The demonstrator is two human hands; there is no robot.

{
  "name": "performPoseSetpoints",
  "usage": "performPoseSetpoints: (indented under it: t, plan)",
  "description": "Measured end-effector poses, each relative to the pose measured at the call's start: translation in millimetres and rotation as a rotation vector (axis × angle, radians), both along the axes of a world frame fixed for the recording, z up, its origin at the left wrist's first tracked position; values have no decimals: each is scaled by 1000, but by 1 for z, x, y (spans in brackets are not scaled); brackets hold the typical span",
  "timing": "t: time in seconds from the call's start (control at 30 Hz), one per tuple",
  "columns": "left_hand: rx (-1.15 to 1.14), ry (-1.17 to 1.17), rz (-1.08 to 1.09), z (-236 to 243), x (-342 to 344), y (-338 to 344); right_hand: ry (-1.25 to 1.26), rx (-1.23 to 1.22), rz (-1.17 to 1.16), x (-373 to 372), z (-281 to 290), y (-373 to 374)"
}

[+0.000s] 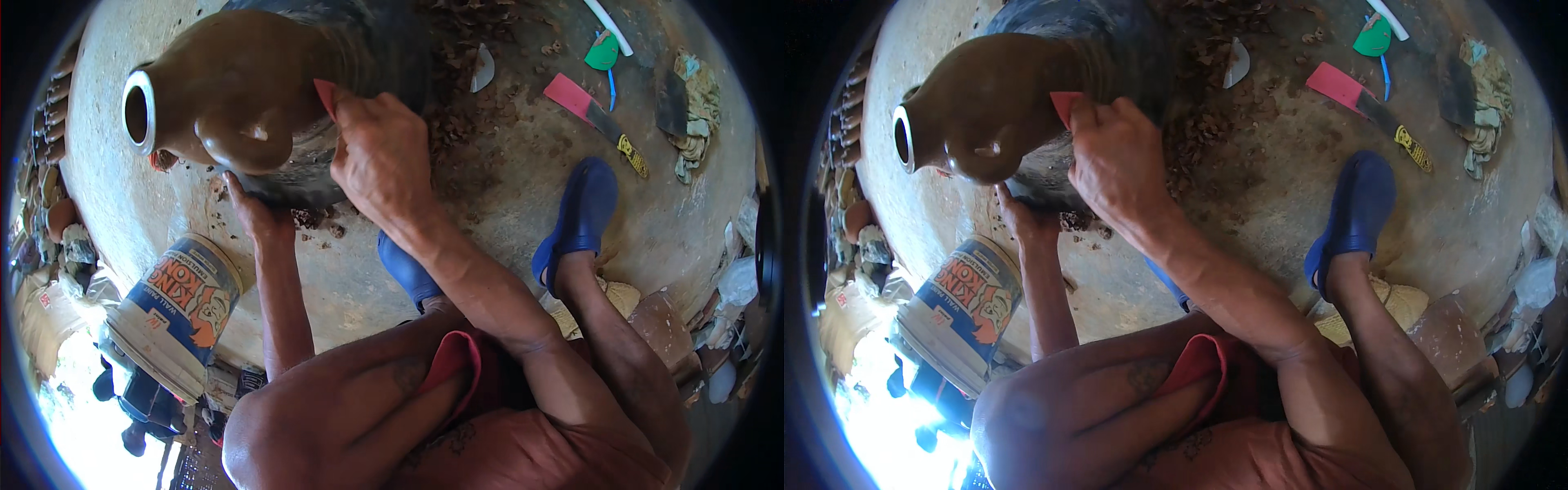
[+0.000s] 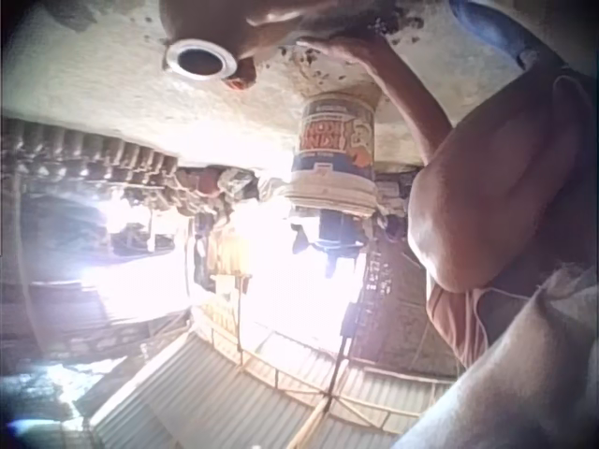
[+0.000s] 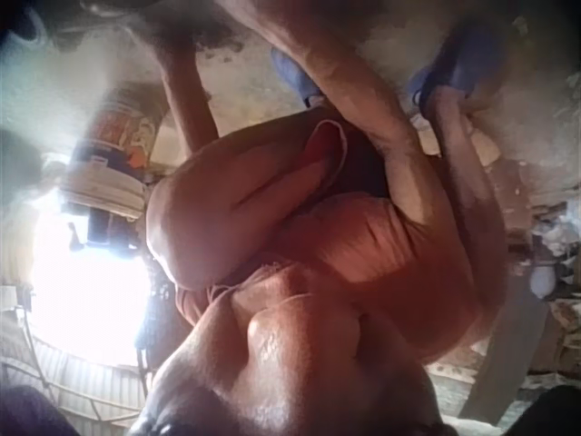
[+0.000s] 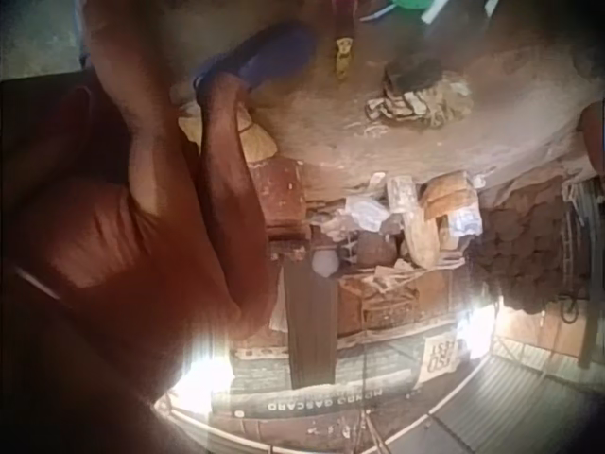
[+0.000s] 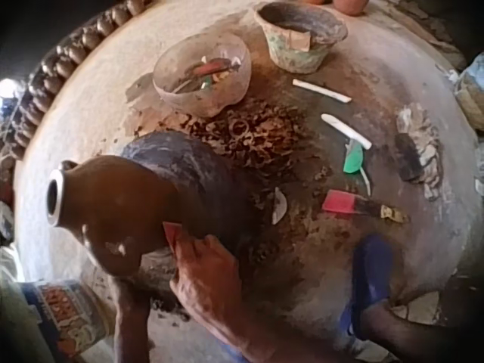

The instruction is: The person smooths the surface of a clay pot by hand and using a tool, then carries it across a room filled with other pots.

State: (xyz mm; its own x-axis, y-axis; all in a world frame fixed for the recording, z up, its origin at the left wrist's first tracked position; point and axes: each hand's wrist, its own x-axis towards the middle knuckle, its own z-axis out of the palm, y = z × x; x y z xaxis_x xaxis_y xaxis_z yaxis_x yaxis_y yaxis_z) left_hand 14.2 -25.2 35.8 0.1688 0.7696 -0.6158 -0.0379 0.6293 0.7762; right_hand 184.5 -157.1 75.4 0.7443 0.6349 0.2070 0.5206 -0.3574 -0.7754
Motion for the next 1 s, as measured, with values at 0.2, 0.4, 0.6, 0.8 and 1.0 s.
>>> performPoseSetpoints:
  t: [0.2,0.4,0.6,0.8,1.0]
  plan:
    - [10,25,19,-2,4,15,122,7,53,-16,0,-11]
    - [81,158,70,-5,6,29,383,-247,217,89,41,-82]
    - [97,229,143,-14,3,47,62,-479,-141,180,28,-130]
    - [433,291,263,12,-2,50,560,194,-75,161,27,-21]
    - [-8,148,144,123,43,13,821,75,359,148,56,94]
